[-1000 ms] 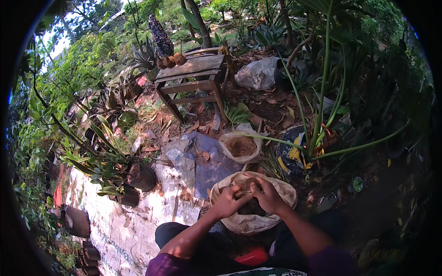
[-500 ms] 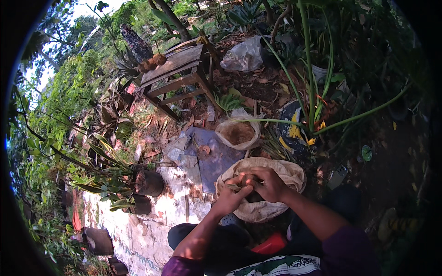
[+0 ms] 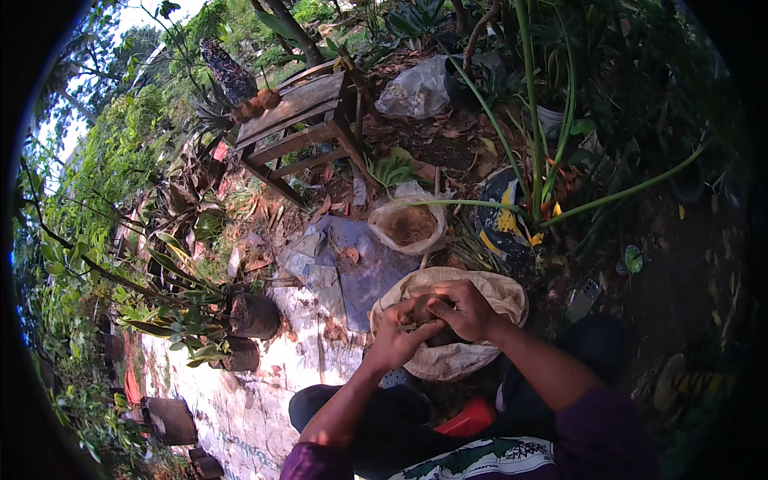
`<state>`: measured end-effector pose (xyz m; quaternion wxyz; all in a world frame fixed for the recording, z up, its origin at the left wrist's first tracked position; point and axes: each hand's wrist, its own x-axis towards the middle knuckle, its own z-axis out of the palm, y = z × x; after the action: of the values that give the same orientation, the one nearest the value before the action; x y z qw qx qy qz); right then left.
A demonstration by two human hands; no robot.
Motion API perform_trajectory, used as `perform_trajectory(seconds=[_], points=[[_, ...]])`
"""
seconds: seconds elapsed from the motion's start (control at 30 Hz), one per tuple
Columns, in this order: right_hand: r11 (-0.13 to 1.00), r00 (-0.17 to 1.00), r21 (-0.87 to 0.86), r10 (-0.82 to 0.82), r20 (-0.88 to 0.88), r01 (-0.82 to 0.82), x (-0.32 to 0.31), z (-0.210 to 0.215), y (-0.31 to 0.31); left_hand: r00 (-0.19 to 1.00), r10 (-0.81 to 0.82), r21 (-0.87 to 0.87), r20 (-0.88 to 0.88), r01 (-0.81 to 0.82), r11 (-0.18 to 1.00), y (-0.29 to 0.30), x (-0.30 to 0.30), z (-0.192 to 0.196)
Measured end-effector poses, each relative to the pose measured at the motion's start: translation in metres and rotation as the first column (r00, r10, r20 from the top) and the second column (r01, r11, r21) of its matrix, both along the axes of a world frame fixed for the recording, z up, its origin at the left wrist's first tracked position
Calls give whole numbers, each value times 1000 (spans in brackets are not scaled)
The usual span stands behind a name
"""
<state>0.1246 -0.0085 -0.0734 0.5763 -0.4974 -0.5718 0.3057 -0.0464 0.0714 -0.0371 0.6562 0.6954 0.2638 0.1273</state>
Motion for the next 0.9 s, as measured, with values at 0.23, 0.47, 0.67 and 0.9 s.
perform_trajectory(seconds=[0.23, 0.47, 0.67, 0.9], points=[[973, 914, -213, -5, -406, -90, -11, -11, -1, 996, -70, 186, -58, 79, 979, 12, -8, -4], [919, 888, -375, -68, -454, -121, -7, -9, -2, 995, -5, 425, -103, 48, 904, 10, -6, -10], [929, 972, -334, -208, -108, 161, -11, -3, -4, 987, 145, 647, -68, -67, 759, 3, 1, -11], [896, 987, -431, -148, -60, 108, -15, -6, -6, 990, 141, 700, 5, -104, 707, -1, -3, -30]])
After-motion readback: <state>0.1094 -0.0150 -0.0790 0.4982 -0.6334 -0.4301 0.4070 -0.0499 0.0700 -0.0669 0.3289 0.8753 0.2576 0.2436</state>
